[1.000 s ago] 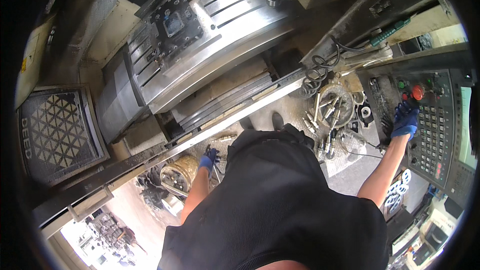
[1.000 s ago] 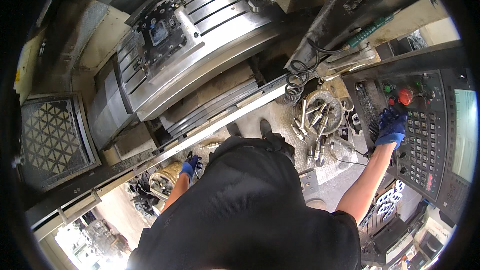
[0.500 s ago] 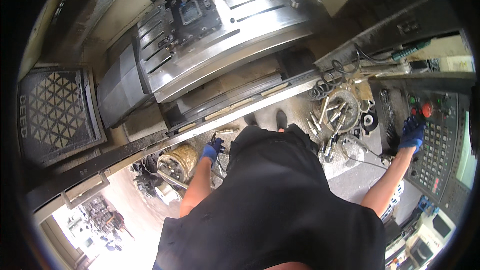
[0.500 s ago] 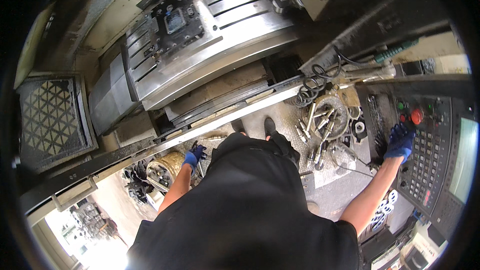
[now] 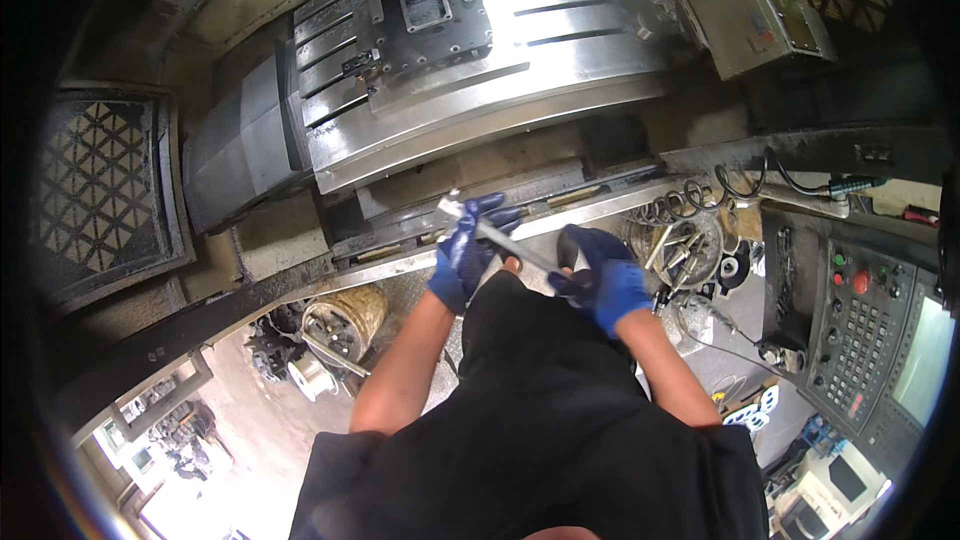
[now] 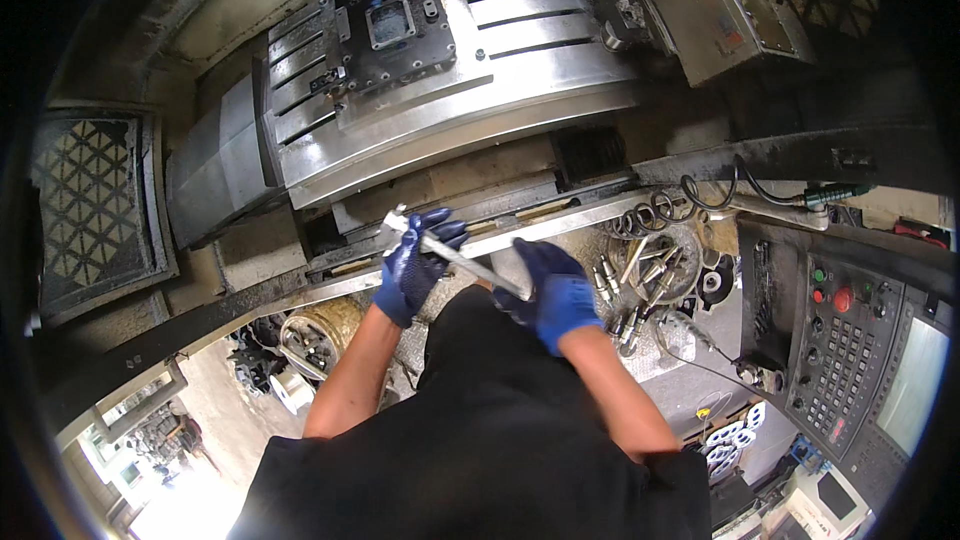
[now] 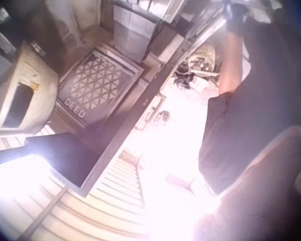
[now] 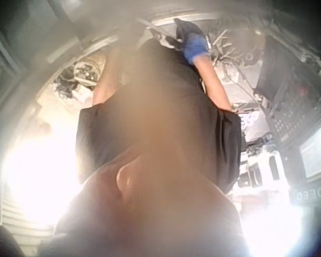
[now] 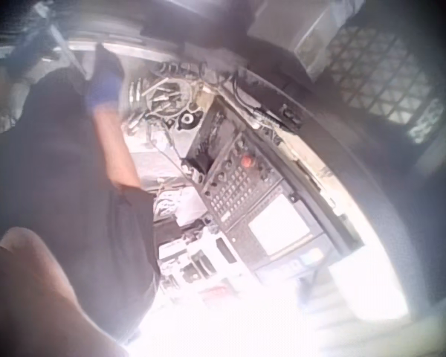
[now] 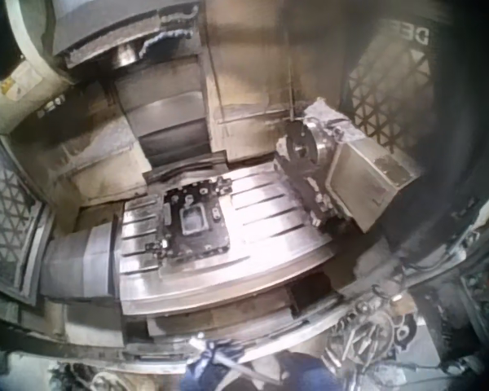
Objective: The person operates a machine control panel, then uses a caliper to measure features on a metal plate inside a machine and on another metal part on a low work surface.
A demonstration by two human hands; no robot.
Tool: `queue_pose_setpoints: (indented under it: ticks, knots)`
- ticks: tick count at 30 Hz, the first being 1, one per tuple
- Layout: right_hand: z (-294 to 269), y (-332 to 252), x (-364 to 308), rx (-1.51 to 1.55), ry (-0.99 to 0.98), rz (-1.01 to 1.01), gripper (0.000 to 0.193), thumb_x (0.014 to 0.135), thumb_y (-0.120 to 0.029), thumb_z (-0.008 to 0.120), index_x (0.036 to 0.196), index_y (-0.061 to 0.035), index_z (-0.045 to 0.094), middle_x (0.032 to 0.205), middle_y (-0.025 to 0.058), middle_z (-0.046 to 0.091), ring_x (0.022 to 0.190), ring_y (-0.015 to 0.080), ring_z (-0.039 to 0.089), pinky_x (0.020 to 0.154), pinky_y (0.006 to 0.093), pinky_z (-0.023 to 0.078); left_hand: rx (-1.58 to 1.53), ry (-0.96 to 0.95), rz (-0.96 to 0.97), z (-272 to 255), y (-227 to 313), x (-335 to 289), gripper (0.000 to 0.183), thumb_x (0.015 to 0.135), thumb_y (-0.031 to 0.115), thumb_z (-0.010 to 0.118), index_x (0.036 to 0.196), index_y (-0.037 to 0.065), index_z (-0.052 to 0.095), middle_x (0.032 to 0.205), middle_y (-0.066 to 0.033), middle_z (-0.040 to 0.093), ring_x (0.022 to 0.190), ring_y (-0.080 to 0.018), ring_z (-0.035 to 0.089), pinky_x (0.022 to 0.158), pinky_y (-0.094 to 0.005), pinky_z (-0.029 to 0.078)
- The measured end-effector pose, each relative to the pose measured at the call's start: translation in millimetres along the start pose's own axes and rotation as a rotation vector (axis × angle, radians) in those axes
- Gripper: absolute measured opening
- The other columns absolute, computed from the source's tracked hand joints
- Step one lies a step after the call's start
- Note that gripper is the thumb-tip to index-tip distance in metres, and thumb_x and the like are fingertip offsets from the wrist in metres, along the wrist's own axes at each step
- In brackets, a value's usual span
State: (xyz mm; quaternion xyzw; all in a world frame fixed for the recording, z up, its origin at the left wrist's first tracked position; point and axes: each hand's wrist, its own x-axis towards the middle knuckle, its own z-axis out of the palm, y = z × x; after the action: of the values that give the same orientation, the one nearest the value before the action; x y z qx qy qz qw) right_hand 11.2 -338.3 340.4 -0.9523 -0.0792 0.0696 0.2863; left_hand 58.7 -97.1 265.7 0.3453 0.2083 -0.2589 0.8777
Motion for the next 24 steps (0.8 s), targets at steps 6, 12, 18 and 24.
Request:
queue_pose_setpoints:
  ticks: [6,12,18,24]
  knots:
    - [32.6,-47.0,37.7,0.322,-0.121,0.391,0.036,0.087,-0.021,0.075,0.12,-0.0066,0.071,0.091,0.0193,0.074,0.08,0.036,0.072,0.078,0.0416,0.057,-0.047,-0.129,0.034,17.5,-26.9,19.8,0.057,0.11,0.045,0.045,0.147,0.002,0.05,0.147,-0.0125,0.057,0.137,-0.0241,0.054,0.117,-0.0393,0.041]
    - [1.2,-45.2,44.2,0.343,0.085,0.345,0.03,0.085,-0.019,0.073,0.114,-0.0105,0.074,0.097,0.0182,0.075,0.092,0.0372,0.073,0.081,0.0421,0.058,0.749,-0.41,0.42,6.7,18.8,-13.2,0.056,0.109,0.04,0.052,0.149,0.001,0.048,0.143,-0.0159,0.06,0.132,-0.0241,0.058,0.111,-0.0367,0.045]
    - [-132.5,-69.9,118.2,0.582,0.363,0.048,0.03,0.092,-0.007,0.078,0.12,0.0026,0.07,0.096,0.0014,0.072,0.087,0.007,0.063,0.08,0.0253,0.054,0.482,-0.284,0.284,1.8,63.1,-2.8,0.045,0.111,0.034,0.048,0.14,0.0,0.057,0.136,-0.0139,0.065,0.127,-0.0246,0.062,0.112,-0.0404,0.046]
    - [-191.1,-45.3,187.6,0.658,0.468,0.053,0.026,0.094,-0.017,0.079,0.111,0.002,0.074,0.09,-0.0004,0.071,0.078,0.0064,0.061,0.071,0.0242,0.052,0.568,-0.076,0.368,-0.2,97.4,24.1,0.036,0.11,0.025,0.053,0.134,0.0,0.062,0.125,-0.0119,0.071,0.115,-0.0214,0.068,0.105,-0.0361,0.051]
